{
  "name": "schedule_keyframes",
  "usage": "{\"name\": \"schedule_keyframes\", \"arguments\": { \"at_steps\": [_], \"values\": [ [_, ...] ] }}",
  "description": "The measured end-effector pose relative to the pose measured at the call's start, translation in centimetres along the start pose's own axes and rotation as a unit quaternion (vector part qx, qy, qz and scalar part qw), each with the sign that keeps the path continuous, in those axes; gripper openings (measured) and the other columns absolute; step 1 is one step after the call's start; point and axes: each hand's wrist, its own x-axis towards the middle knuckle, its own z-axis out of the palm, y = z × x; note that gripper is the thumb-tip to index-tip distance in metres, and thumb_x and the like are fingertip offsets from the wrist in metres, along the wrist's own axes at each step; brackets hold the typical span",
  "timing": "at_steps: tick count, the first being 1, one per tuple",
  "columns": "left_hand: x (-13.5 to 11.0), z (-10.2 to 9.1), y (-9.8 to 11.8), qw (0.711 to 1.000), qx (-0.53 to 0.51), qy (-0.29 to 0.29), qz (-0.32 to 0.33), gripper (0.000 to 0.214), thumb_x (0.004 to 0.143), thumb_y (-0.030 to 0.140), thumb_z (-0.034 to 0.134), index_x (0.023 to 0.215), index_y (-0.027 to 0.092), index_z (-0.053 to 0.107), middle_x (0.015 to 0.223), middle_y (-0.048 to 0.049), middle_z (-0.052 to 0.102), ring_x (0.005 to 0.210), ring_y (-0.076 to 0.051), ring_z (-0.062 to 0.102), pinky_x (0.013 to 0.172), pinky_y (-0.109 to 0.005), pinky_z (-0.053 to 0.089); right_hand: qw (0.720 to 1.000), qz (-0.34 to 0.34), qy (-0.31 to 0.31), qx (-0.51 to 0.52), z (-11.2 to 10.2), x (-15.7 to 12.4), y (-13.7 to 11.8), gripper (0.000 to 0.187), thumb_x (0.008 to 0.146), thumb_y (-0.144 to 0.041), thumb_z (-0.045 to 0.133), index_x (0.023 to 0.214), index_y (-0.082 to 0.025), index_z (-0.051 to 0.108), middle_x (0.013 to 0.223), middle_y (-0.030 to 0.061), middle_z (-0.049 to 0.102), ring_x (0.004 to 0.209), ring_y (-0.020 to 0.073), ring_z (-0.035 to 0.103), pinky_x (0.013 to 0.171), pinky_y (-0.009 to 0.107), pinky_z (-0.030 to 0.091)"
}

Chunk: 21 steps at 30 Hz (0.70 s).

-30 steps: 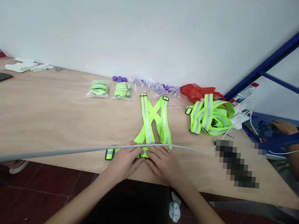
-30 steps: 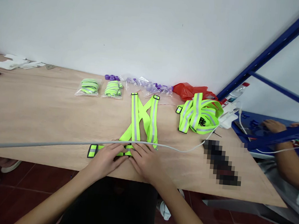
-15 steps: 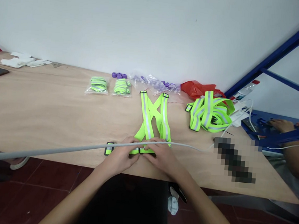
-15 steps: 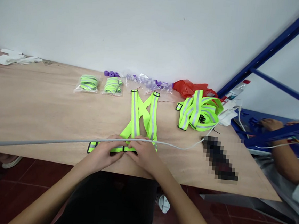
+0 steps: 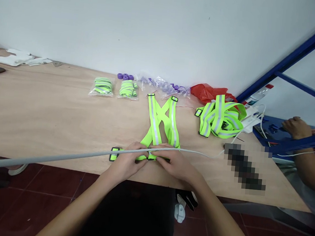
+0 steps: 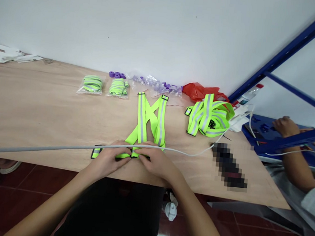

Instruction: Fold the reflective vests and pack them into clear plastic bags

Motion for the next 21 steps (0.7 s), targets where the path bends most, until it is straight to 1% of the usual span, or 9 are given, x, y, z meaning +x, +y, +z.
{"name": "schedule_keyframes", "arguments": {
  "at_steps": [3,7,9,12,14,16,19,21],
  "values": [
    [0.0,0.1,0.1,1.000,0.006,0.005,0.006,0.014,0.091,0.014,0.063,0.099,0.024,0.071,0.111,-0.0053,0.068,0.108,-0.024,0.065,0.094,-0.037,0.055,1.000,-0.015,-0.003,-0.013,0.0,-0.2,0.1,0.040,0.097,-0.006,0.054,0.122,-0.029,0.075,0.129,0.0035,0.073,0.127,0.0201,0.063,0.107,0.041,0.054],
    [-0.1,0.2,0.1,1.000,0.021,0.008,0.000,0.020,0.091,0.014,0.064,0.106,0.024,0.072,0.117,-0.0074,0.066,0.109,-0.025,0.067,0.094,-0.037,0.056,0.996,-0.048,0.015,-0.075,0.4,-0.6,0.3,0.040,0.096,-0.004,0.052,0.120,-0.026,0.075,0.129,0.0054,0.073,0.126,0.0212,0.063,0.106,0.041,0.055],
    [-0.2,0.2,0.1,1.000,0.028,0.009,0.001,0.022,0.091,0.014,0.065,0.109,0.024,0.072,0.118,-0.0077,0.067,0.108,-0.025,0.068,0.093,-0.037,0.057,0.989,-0.065,0.015,-0.129,1.0,-0.9,0.3,0.042,0.094,-0.002,0.051,0.122,-0.022,0.074,0.130,0.0081,0.072,0.130,0.0229,0.061,0.109,0.043,0.054],
    [-0.2,0.3,-0.1,0.999,0.039,0.014,0.014,0.024,0.090,0.013,0.065,0.111,0.023,0.070,0.119,-0.0086,0.067,0.111,-0.026,0.068,0.095,-0.039,0.058,0.974,-0.078,0.011,-0.214,2.3,-1.6,0.3,0.048,0.089,0.001,0.047,0.129,-0.014,0.069,0.133,0.0133,0.070,0.137,0.0265,0.055,0.115,0.047,0.048],
    [-0.3,0.4,0.0,0.999,0.044,0.017,0.025,0.021,0.091,0.012,0.063,0.109,0.022,0.069,0.119,-0.0087,0.068,0.113,-0.026,0.067,0.097,-0.039,0.058,0.965,-0.071,0.006,-0.251,3.4,-2.0,-0.1,0.052,0.088,0.002,0.044,0.136,-0.006,0.063,0.140,0.0176,0.065,0.140,0.0285,0.052,0.118,0.049,0.045],
    [-0.4,0.6,0.2,0.998,0.049,0.020,0.032,0.017,0.094,0.012,0.060,0.105,0.022,0.068,0.116,-0.0086,0.070,0.115,-0.026,0.067,0.097,-0.039,0.058,0.963,-0.047,-0.004,-0.266,4.2,-2.4,-0.7,0.055,0.090,0.000,0.043,0.143,-0.003,0.056,0.148,0.0192,0.058,0.143,0.0293,0.048,0.120,0.049,0.042],
    [-1.0,0.1,0.9,0.996,0.069,0.023,0.046,0.015,0.098,0.015,0.055,0.104,0.021,0.067,0.114,-0.0081,0.073,0.117,-0.026,0.066,0.101,-0.042,0.056,0.964,-0.004,-0.031,-0.266,4.7,-2.7,-1.7,0.056,0.094,-0.007,0.044,0.151,-0.010,0.049,0.156,0.0144,0.051,0.149,0.0279,0.041,0.124,0.051,0.035],
    [-1.9,-1.3,1.2,0.994,0.082,0.041,0.057,0.018,0.101,0.019,0.053,0.110,0.022,0.068,0.118,-0.0075,0.073,0.119,-0.025,0.066,0.108,-0.045,0.052,0.963,0.011,-0.046,-0.266,4.7,-2.7,-2.1,0.057,0.096,-0.009,0.044,0.153,-0.013,0.046,0.158,0.0116,0.049,0.150,0.0272,0.039,0.125,0.051,0.031]
  ]
}}
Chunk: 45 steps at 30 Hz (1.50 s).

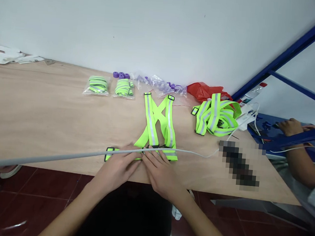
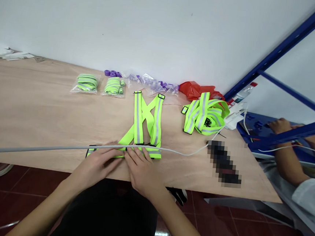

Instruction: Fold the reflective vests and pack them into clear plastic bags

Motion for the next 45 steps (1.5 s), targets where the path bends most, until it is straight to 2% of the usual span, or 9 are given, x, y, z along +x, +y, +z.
{"name": "schedule_keyframes", "arguments": {
  "at_steps": [3,6,8,11,17,28,33,39,45],
  "values": [
    [-1.6,-3.4,-1.0,0.998,0.026,0.046,-0.028,0.022,0.101,0.034,0.058,0.118,0.025,0.068,0.126,-0.0057,0.072,0.119,-0.026,0.068,0.119,-0.050,0.041,1.000,0.007,-0.018,-0.007,-0.2,0.0,-0.1,0.055,0.099,-0.011,0.043,0.154,-0.015,0.044,0.159,0.0090,0.048,0.149,0.0261,0.040,0.125,0.050,0.029],
    [-3.4,-6.2,-3.2,0.993,0.048,0.014,-0.107,0.044,0.092,0.055,0.067,0.128,0.028,0.064,0.135,-0.0056,0.068,0.126,-0.031,0.063,0.119,-0.057,0.038,1.000,0.022,-0.010,-0.020,0.0,-0.1,-0.2,0.053,0.102,-0.016,0.042,0.154,-0.018,0.045,0.160,0.0056,0.047,0.151,0.0284,0.036,0.125,0.052,0.026],
    [-4.3,-7.0,-4.4,0.987,0.045,-0.026,-0.153,0.057,0.090,0.059,0.068,0.137,0.030,0.059,0.141,-0.0069,0.063,0.131,-0.033,0.059,0.115,-0.057,0.042,0.999,0.037,0.009,-0.031,0.3,-0.2,-0.4,0.051,0.103,-0.021,0.043,0.153,-0.020,0.047,0.160,0.0041,0.047,0.150,0.0307,0.036,0.124,0.054,0.022],
    [-4.7,-6.7,-5.0,0.982,0.026,-0.048,-0.180,0.052,0.092,0.057,0.065,0.135,0.029,0.062,0.143,-0.0085,0.062,0.134,-0.033,0.056,0.117,-0.056,0.040,0.998,0.046,0.027,-0.045,0.7,-0.3,-0.7,0.050,0.103,-0.023,0.045,0.152,-0.022,0.049,0.158,0.0048,0.050,0.147,0.0304,0.041,0.122,0.053,0.022],
    [-3.8,-6.1,-3.6,0.984,-0.039,-0.035,-0.168,0.044,0.095,0.047,0.065,0.133,0.028,0.059,0.140,-0.0081,0.064,0.129,-0.030,0.060,0.114,-0.054,0.043,0.997,0.044,0.049,-0.051,1.3,-0.3,-0.5,0.049,0.103,-0.022,0.045,0.151,-0.021,0.051,0.155,0.0041,0.054,0.145,0.0289,0.042,0.120,0.051,0.021],
    [-3.3,-6.6,-3.5,0.988,-0.023,-0.068,-0.135,0.041,0.097,0.042,0.062,0.136,0.030,0.061,0.137,-0.0065,0.066,0.128,-0.030,0.061,0.111,-0.051,0.048,0.995,0.048,0.057,-0.062,1.5,-0.4,-0.4,0.048,0.103,-0.024,0.046,0.151,-0.024,0.052,0.152,0.0050,0.057,0.145,0.0269,0.044,0.121,0.049,0.022],
    [-3.9,-6.6,-3.2,0.983,-0.044,-0.057,-0.171,0.044,0.097,0.043,0.062,0.138,0.030,0.058,0.140,-0.0051,0.064,0.126,-0.027,0.063,0.105,-0.043,0.054,0.995,0.048,0.070,-0.054,1.7,-0.4,-0.4,0.045,0.104,-0.024,0.047,0.148,-0.023,0.054,0.150,0.0049,0.059,0.144,0.0260,0.044,0.122,0.047,0.019],
    [-3.9,-6.6,-2.6,0.977,-0.058,-0.041,-0.199,0.044,0.093,0.038,0.066,0.135,0.026,0.058,0.131,-0.0070,0.069,0.118,-0.028,0.067,0.101,-0.044,0.056,0.996,0.052,0.063,-0.037,1.4,-0.3,-0.5,0.044,0.105,-0.023,0.044,0.148,-0.023,0.054,0.150,0.0040,0.059,0.144,0.0262,0.045,0.122,0.048,0.020],
    [-3.9,-7.0,-3.3,0.985,-0.026,-0.062,-0.157,0.039,0.093,0.035,0.064,0.131,0.028,0.064,0.136,-0.0071,0.066,0.124,-0.028,0.064,0.106,-0.045,0.054,0.996,0.052,0.064,-0.039,1.4,-0.4,-0.5,0.045,0.105,-0.024,0.045,0.148,-0.024,0.055,0.150,0.0042,0.059,0.144,0.0265,0.045,0.121,0.048,0.022]
  ]
}}
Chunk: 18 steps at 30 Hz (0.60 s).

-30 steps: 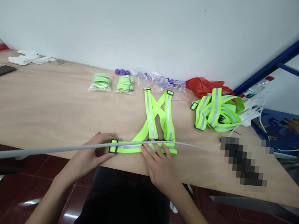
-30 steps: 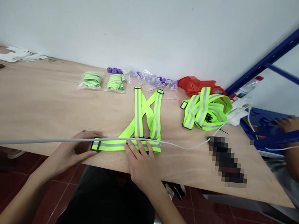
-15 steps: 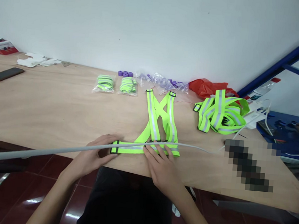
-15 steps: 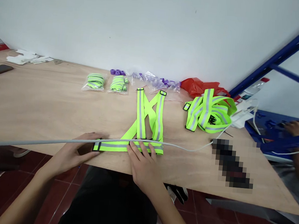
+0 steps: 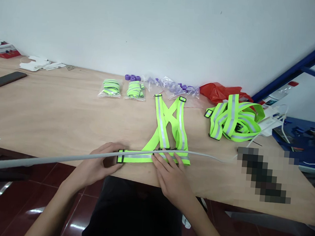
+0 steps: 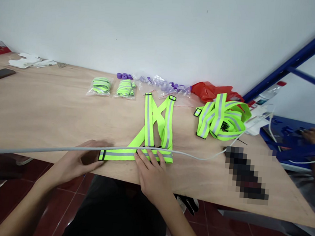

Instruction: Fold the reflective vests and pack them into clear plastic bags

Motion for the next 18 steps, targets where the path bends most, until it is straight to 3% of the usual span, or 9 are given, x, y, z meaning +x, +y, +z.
{"name": "schedule_keyframes", "arguments": {
  "at_steps": [7,10,13,18],
  "values": [
    [0.3,-1.2,-0.9,0.996,0.081,-0.037,0.020,0.041,0.094,0.039,0.062,0.134,0.031,0.066,0.138,-0.0061,0.064,0.124,-0.028,0.064,0.107,-0.042,0.053,1.000,-0.010,-0.006,0.001,-0.4,0.1,0.0,0.044,0.106,-0.020,0.042,0.147,-0.023,0.056,0.150,0.0030,0.059,0.144,0.0256,0.046,0.121,0.047,0.022],
    [0.8,-2.1,-0.4,0.993,0.083,-0.075,0.039,0.038,0.095,0.036,0.059,0.132,0.030,0.066,0.136,-0.0054,0.065,0.122,-0.026,0.065,0.106,-0.040,0.053,1.000,-0.013,0.004,0.014,-0.3,0.1,-0.1,0.042,0.106,-0.023,0.044,0.146,-0.024,0.057,0.150,0.0009,0.059,0.144,0.0250,0.046,0.121,0.046,0.021],
    [1.4,-2.9,0.8,0.993,0.071,-0.094,0.019,0.040,0.093,0.036,0.063,0.133,0.030,0.064,0.132,-0.0049,0.066,0.116,-0.027,0.066,0.099,-0.039,0.056,1.000,-0.012,0.004,0.011,-0.3,0.1,-0.1,0.044,0.105,-0.021,0.042,0.146,-0.024,0.057,0.150,0.0009,0.059,0.143,0.0257,0.047,0.120,0.047,0.022],
    [1.4,-2.4,1.9,0.999,-0.012,-0.038,0.006,0.037,0.091,0.037,0.068,0.127,0.029,0.066,0.118,-0.0041,0.070,0.106,-0.026,0.067,0.093,-0.038,0.056,1.000,-0.012,-0.001,0.004,-0.4,0.2,-0.3,0.045,0.104,-0.019,0.041,0.147,-0.024,0.056,0.150,0.0019,0.059,0.142,0.0264,0.048,0.120,0.048,0.024]
  ]
}}
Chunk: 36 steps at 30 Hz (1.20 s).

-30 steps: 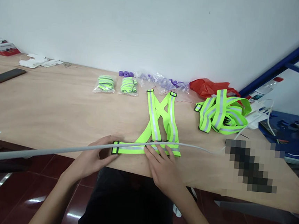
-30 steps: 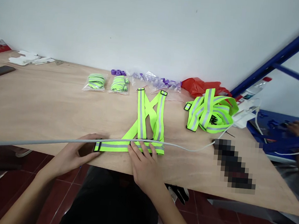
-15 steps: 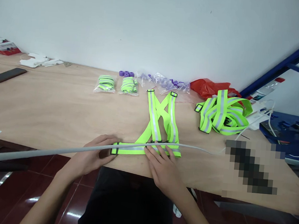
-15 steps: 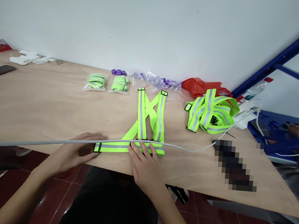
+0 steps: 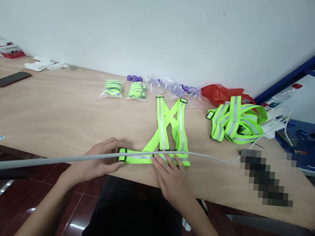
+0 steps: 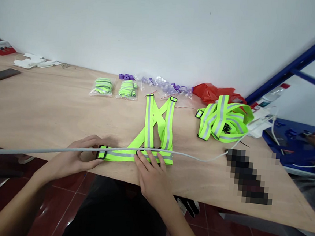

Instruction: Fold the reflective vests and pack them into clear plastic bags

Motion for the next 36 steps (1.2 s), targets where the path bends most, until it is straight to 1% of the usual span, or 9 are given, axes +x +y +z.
{"name": "schedule_keyframes", "arguments": {
  "at_steps": [3,7,10,13,17,21,27,32,36],
  "values": [
    [-0.6,2.3,-0.4,0.990,-0.089,0.103,-0.045,0.041,0.090,0.038,0.071,0.129,0.027,0.065,0.115,-0.0051,0.071,0.104,-0.025,0.068,0.091,-0.039,0.057,1.000,0.003,-0.001,-0.004,0.0,0.0,-0.1,0.046,0.104,-0.018,0.042,0.147,-0.024,0.056,0.150,0.0029,0.059,0.142,0.0267,0.047,0.120,0.049,0.024],
    [-1.0,6.2,-0.4,0.928,-0.243,0.252,-0.127,0.052,0.091,0.043,0.070,0.137,0.021,0.061,0.124,-0.0091,0.073,0.112,-0.027,0.070,0.099,-0.043,0.057,1.000,0.005,-0.003,-0.006,0.2,0.0,-0.2,0.046,0.104,-0.018,0.041,0.147,-0.024,0.056,0.150,0.0032,0.059,0.142,0.0268,0.047,0.120,0.049,0.025],
    [-1.1,7.9,0.3,0.925,-0.252,0.246,-0.142,0.041,0.095,0.045,0.066,0.127,0.020,0.070,0.129,-0.0101,0.073,0.122,-0.029,0.067,0.108,-0.048,0.052,1.000,0.008,0.001,0.004,0.3,0.0,-0.1,0.044,0.105,-0.021,0.041,0.147,-0.024,0.056,0.151,0.0023,0.058,0.143,0.0269,0.047,0.120,0.049,0.023],
    [-1.3,8.3,0.7,0.958,-0.121,0.247,-0.082,0.033,0.095,0.044,0.065,0.120,0.024,0.074,0.131,-0.0086,0.072,0.128,-0.030,0.062,0.117,-0.055,0.042,1.000,0.006,0.000,0.010,0.2,-0.1,-0.1,0.045,0.105,-0.019,0.040,0.147,-0.023,0.056,0.152,0.0019,0.057,0.143,0.0272,0.046,0.120,0.050,0.022],
    [-1.6,9.0,0.3,0.971,0.066,0.223,-0.045,0.054,0.092,0.048,0.069,0.140,0.027,0.060,0.138,-0.0098,0.068,0.134,-0.034,0.057,0.121,-0.063,0.026,1.000,0.004,0.001,0.008,0.1,-0.1,0.0,0.047,0.103,-0.016,0.040,0.147,-0.023,0.056,0.150,0.0031,0.059,0.142,0.0269,0.048,0.120,0.050,0.023],
    [-1.0,10.2,0.2,0.967,0.136,0.204,-0.063,0.057,0.100,0.046,0.058,0.151,0.026,0.045,0.145,-0.0113,0.062,0.139,-0.032,0.053,0.123,-0.063,0.021,1.000,0.008,0.010,0.013,0.2,-0.1,-0.1,0.044,0.105,-0.020,0.042,0.146,-0.023,0.057,0.149,0.0032,0.060,0.140,0.0265,0.049,0.120,0.049,0.023],
    [0.3,10.4,0.4,0.971,0.080,0.215,-0.059,0.043,0.106,0.034,0.038,0.145,0.023,0.054,0.145,-0.0117,0.062,0.134,-0.029,0.058,0.123,-0.059,0.028,0.999,0.015,0.019,0.024,0.3,-0.1,-0.3,0.042,0.106,-0.023,0.042,0.146,-0.024,0.057,0.149,0.0030,0.060,0.144,0.0262,0.045,0.121,0.049,0.022],
    [1.2,10.3,1.6,0.964,-0.074,0.237,-0.095,0.048,0.106,0.040,0.040,0.147,0.019,0.055,0.140,-0.0116,0.066,0.139,-0.028,0.055,0.118,-0.048,0.041,0.999,0.014,0.012,0.035,0.0,0.1,-0.2,0.043,0.106,-0.023,0.042,0.146,-0.024,0.056,0.150,0.0022,0.060,0.143,0.0262,0.047,0.121,0.049,0.023],
    [1.9,10.6,2.4,0.953,-0.114,0.265,-0.094,0.050,0.106,0.044,0.041,0.146,0.017,0.055,0.136,-0.0112,0.069,0.136,-0.028,0.057,0.119,-0.046,0.041,0.999,0.013,0.015,0.042,-0.2,0.1,-0.2,0.041,0.108,-0.025,0.040,0.145,-0.023,0.057,0.149,0.0029,0.060,0.144,0.0250,0.047,0.121,0.048,0.022]
  ]
}}
